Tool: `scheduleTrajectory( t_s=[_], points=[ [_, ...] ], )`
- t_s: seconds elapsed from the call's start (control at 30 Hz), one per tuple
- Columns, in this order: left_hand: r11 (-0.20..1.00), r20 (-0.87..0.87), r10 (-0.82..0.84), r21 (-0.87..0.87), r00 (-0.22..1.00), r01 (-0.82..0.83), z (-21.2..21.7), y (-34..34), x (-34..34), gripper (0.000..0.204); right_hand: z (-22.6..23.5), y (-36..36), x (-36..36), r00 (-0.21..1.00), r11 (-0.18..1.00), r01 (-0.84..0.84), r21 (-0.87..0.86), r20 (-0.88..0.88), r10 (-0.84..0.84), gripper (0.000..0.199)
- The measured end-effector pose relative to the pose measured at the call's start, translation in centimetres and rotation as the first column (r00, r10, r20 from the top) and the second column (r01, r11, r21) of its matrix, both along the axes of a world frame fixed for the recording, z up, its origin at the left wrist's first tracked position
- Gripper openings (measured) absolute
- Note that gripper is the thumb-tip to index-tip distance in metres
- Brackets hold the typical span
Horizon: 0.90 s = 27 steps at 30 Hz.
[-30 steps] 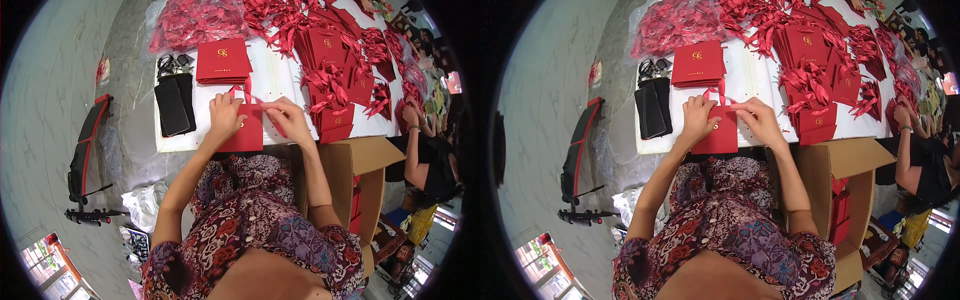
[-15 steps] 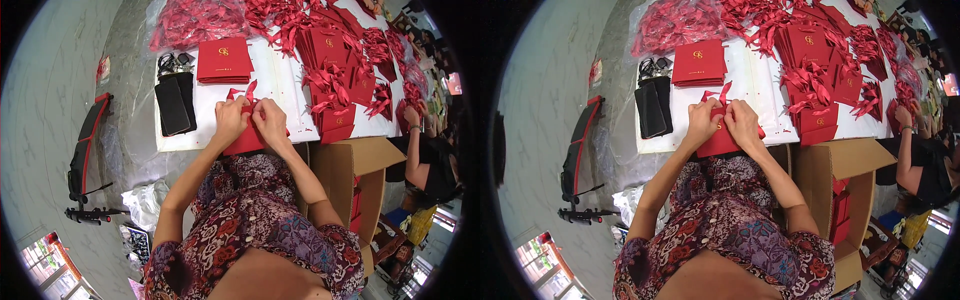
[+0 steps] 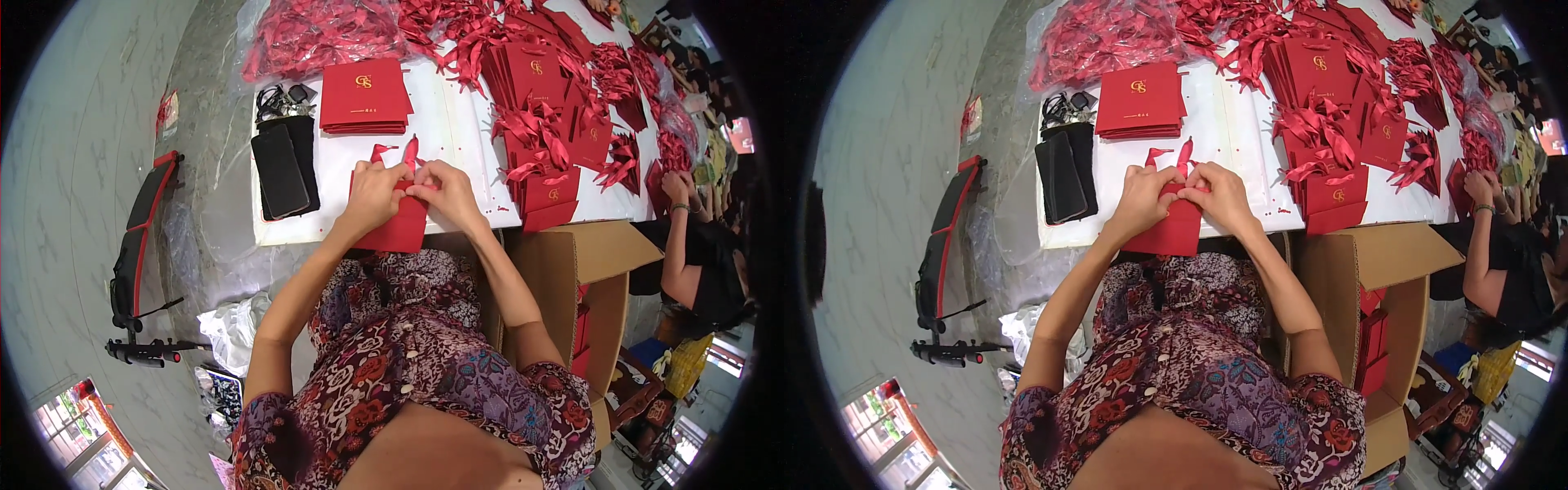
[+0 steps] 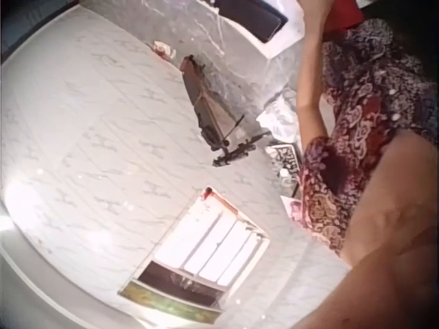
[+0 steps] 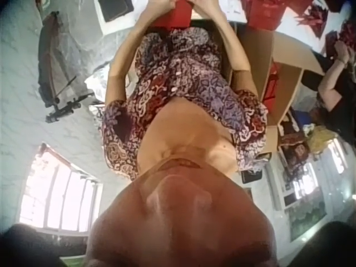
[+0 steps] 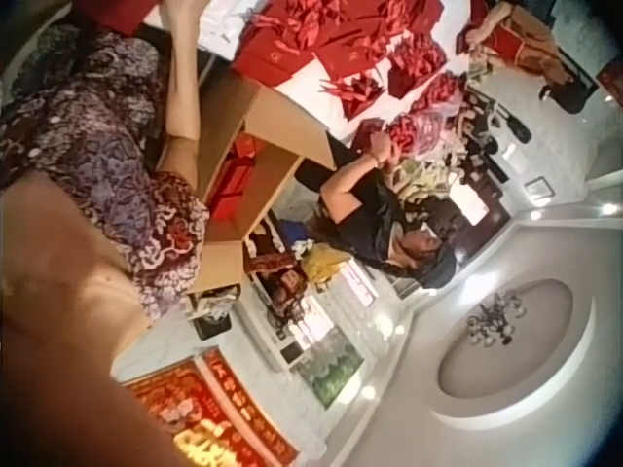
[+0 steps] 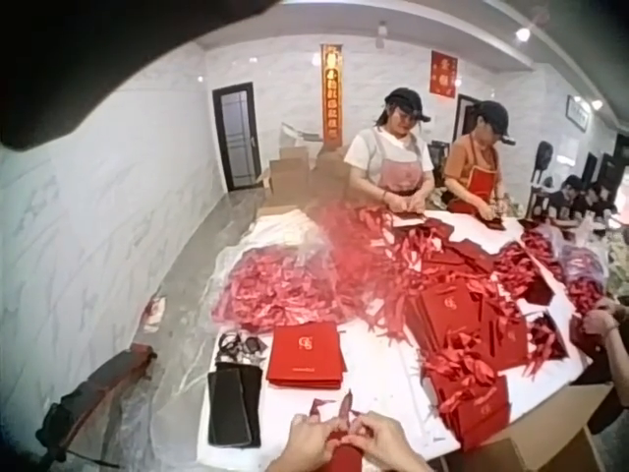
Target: Tying red ribbons onto small red gift bags and organizing them into stacks.
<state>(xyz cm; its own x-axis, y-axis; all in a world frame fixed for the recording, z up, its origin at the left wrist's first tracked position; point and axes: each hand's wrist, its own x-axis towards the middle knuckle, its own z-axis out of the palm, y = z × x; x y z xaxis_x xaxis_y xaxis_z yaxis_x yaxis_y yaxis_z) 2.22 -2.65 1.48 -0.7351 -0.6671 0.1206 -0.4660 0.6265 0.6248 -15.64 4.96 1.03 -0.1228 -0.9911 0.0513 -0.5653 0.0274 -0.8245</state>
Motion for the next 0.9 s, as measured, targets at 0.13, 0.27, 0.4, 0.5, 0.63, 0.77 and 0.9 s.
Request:
scheduleTrajectory(
  t_s=[0.13, 0.27, 0.4, 0.5, 0.63, 0.77, 0.9],
  points=[
    [0.994, -0.016, -0.061, -0.089, 0.998, 0.059, 2.1, 0.3, 0.1, 0.022, -0.8, -0.7, -1.9, 0.878, 0.988, -0.068, 0.14, 0.479, -0.007, 0.019],
    [0.973, -0.061, -0.122, -0.206, 0.991, 0.107, 2.3, 0.4, -0.1, 0.02, -0.2, -1.6, -2.8, 0.851, 0.927, -0.336, 0.167, 0.476, 0.223, 0.02],
    [0.937, -0.101, -0.198, -0.311, 0.975, 0.159, 2.3, 0.2, -0.2, 0.018, -0.6, -2.7, -4.0, 0.828, 0.835, -0.458, 0.304, 0.487, 0.277, 0.018],
    [0.952, -0.12, -0.188, -0.267, 0.975, 0.151, 2.6, 0.0, -0.4, 0.015, -2.7, -3.0, -3.7, 0.814, 0.901, -0.374, 0.218, 0.543, 0.206, 0.018],
    [0.973, -0.207, -0.199, -0.156, 0.958, 0.169, 1.9, 0.9, -0.4, 0.017, -2.5, -4.3, -1.8, 0.807, 0.98, 0.02, 0.199, 0.575, -0.133, 0.02],
    [0.998, -0.131, 0.008, -0.055, 0.991, -0.015, 1.5, 0.4, -0.5, 0.02, -3.5, -4.8, -3.2, 0.869, 0.967, 0.239, 0.083, 0.426, -0.252, 0.02],
    [0.979, -0.114, 0.205, 0.016, 0.972, -0.204, -1.4, -1.1, 1.4, 0.022, -0.9, -2.3, -4.8, 0.976, 0.988, 0.153, 0.002, 0.158, -0.151, 0.019]
  ],
)
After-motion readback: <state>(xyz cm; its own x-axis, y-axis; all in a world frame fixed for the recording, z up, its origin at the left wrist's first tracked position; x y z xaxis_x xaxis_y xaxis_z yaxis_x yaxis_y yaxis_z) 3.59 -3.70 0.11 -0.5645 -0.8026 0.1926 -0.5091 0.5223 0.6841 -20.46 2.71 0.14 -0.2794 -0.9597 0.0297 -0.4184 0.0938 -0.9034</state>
